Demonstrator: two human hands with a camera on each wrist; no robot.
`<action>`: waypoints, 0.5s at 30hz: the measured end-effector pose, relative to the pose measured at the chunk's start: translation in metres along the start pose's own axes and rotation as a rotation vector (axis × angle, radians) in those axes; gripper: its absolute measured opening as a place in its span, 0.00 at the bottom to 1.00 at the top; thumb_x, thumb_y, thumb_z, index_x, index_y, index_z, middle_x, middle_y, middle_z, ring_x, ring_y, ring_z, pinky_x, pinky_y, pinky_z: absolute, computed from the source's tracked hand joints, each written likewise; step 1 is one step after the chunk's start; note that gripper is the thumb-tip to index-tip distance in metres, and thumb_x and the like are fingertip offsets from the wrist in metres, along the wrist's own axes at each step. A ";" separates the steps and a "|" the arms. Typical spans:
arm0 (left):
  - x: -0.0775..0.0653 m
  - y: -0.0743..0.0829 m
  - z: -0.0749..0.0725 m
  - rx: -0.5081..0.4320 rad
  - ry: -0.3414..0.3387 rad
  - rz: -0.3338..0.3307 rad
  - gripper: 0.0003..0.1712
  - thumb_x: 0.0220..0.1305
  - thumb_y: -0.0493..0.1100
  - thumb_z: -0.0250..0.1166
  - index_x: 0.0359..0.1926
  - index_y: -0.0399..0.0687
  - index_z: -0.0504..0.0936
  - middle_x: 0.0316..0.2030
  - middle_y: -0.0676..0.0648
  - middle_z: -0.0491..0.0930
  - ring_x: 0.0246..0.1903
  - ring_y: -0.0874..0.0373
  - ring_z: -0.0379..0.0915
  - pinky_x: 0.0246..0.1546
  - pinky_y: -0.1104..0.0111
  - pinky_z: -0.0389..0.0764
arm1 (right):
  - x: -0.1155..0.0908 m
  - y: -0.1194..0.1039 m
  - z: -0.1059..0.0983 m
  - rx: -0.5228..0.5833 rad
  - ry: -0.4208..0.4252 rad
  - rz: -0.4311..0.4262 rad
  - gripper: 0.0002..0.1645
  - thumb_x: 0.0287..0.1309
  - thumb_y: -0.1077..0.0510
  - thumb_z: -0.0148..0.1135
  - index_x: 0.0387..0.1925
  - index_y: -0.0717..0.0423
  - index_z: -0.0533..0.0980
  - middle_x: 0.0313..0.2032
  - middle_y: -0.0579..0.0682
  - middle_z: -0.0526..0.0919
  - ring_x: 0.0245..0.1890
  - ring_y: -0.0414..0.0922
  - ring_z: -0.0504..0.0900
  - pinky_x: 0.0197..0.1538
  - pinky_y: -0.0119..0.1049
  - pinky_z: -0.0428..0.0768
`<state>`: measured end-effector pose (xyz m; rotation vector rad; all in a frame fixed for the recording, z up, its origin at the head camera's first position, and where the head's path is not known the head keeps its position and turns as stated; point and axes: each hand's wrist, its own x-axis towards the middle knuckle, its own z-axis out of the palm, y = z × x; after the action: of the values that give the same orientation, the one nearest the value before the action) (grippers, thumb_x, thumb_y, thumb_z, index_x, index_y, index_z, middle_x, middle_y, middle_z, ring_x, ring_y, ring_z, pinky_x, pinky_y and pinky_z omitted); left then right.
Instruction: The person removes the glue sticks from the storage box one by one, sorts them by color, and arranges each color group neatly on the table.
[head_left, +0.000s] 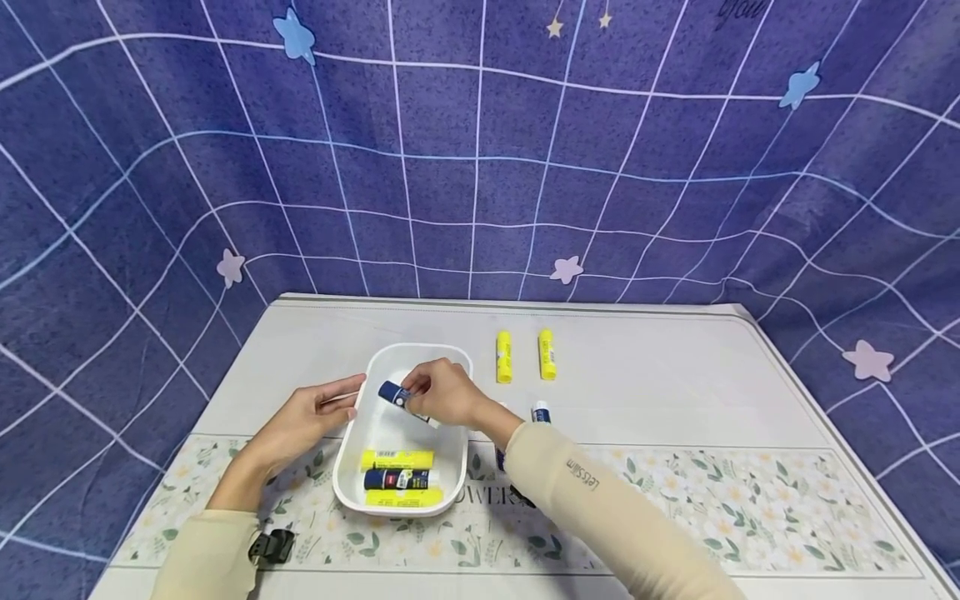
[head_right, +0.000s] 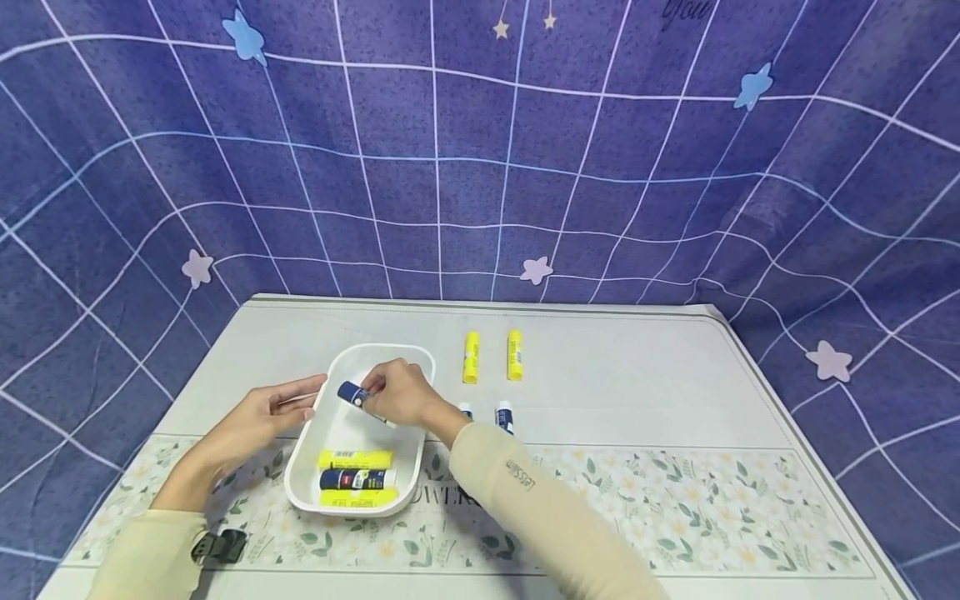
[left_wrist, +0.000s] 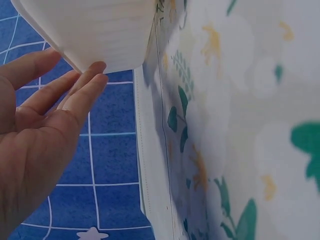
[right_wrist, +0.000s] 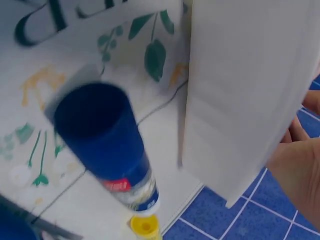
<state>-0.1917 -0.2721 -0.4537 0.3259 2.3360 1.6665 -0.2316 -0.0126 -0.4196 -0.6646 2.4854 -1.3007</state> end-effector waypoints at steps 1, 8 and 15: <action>0.000 0.000 0.000 -0.001 -0.001 -0.001 0.34 0.76 0.36 0.58 0.78 0.37 0.61 0.75 0.32 0.63 0.71 0.34 0.67 0.59 0.69 0.84 | -0.001 0.000 -0.002 0.022 0.012 0.004 0.12 0.57 0.66 0.71 0.45 0.60 0.86 0.36 0.50 0.88 0.33 0.36 0.80 0.37 0.24 0.81; -0.002 -0.001 0.000 0.019 0.017 -0.009 0.34 0.76 0.36 0.59 0.78 0.39 0.62 0.74 0.30 0.66 0.71 0.34 0.67 0.60 0.69 0.83 | -0.011 -0.001 -0.024 0.176 0.096 0.053 0.14 0.61 0.65 0.68 0.49 0.59 0.85 0.39 0.52 0.87 0.37 0.40 0.81 0.38 0.27 0.83; -0.001 0.000 0.000 0.025 0.021 -0.010 0.34 0.76 0.36 0.59 0.78 0.39 0.62 0.74 0.30 0.66 0.71 0.34 0.67 0.61 0.69 0.83 | -0.025 0.007 -0.044 0.233 0.227 0.077 0.15 0.63 0.65 0.67 0.52 0.60 0.84 0.44 0.54 0.87 0.41 0.43 0.84 0.42 0.30 0.86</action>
<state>-0.1903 -0.2725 -0.4539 0.3018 2.3713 1.6456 -0.2309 0.0342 -0.4005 -0.3808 2.4442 -1.6848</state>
